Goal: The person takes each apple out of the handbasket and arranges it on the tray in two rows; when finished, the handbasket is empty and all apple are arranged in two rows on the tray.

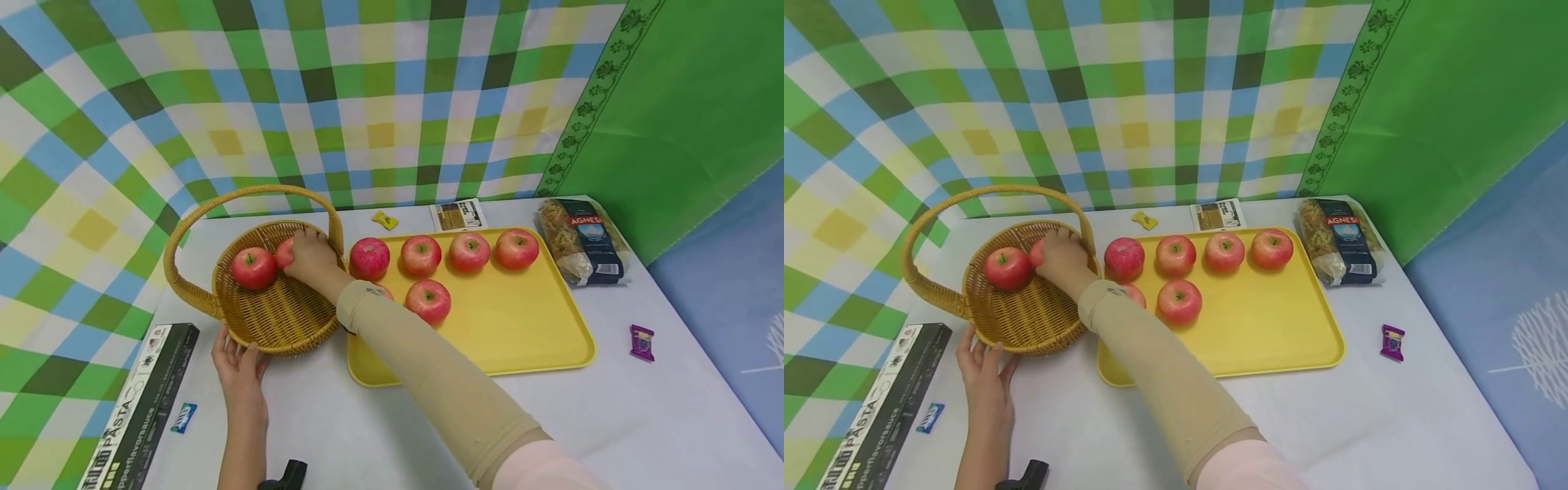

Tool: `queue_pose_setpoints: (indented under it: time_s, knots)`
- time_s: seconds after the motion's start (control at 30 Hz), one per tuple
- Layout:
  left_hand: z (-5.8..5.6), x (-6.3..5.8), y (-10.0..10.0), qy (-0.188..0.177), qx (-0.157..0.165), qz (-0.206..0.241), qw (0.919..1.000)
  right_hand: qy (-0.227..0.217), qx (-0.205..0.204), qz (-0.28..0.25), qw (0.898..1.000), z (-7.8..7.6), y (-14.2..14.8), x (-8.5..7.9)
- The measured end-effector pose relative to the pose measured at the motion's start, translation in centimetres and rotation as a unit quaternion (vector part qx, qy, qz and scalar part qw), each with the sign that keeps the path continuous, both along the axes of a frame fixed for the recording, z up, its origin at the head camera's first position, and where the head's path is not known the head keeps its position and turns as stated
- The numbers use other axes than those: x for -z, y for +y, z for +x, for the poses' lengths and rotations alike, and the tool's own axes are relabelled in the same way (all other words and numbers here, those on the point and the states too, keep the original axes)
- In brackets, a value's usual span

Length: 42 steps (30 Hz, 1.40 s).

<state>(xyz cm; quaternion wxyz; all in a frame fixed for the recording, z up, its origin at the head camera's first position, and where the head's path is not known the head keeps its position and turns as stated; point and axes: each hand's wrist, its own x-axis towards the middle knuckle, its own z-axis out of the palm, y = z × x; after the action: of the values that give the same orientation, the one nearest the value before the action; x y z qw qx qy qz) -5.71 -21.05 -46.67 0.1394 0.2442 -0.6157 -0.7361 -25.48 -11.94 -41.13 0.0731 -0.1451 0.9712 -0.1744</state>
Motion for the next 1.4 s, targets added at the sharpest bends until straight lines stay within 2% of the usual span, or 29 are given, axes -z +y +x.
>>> queue_pose_setpoints:
  time_s: [0.2, 0.5, 0.7, 0.83, 0.93, 1.07, 1.23, 1.4]
  knots:
    - [0.0, 0.0, 0.0, 0.001, 0.001, 0.001, 1.0, 0.019, -0.035, -0.019, 0.999, 0.2, 0.6, -0.7]
    - [0.0, 0.1, 0.0, -0.004, 0.003, 0.005, 1.0, 0.035, -0.092, -0.061, 0.993, 1.3, 2.7, -4.1]
    - [-0.1, 0.0, -0.1, -0.004, 0.001, 0.005, 1.0, 0.049, -0.14, -0.139, 0.979, 3.4, 6.2, -6.9]
    - [-0.1, 0.0, -0.2, 0.002, 0.002, 0.005, 1.0, 0.06, -0.153, -0.178, 0.97, 5.0, 9.4, -8.4]
    - [-0.1, 0.1, -0.2, 0.003, 0.003, 0.007, 1.0, 0.085, -0.164, -0.201, 0.962, 6.1, 12.2, -9.2]
    - [-0.2, 0.1, -0.1, 0.001, 0.004, 0.008, 1.0, 0.107, -0.158, -0.241, 0.952, 7.2, 16.5, -10.0]
    - [-0.2, 0.1, -0.1, 0.0, 0.003, -0.003, 1.0, 0.121, -0.114, -0.258, 0.952, 8.4, 21.8, -10.8]
    - [0.0, 0.1, -0.1, 0.004, 0.0, -0.007, 1.0, 0.132, -0.066, -0.254, 0.956, 9.3, 26.7, -10.2]
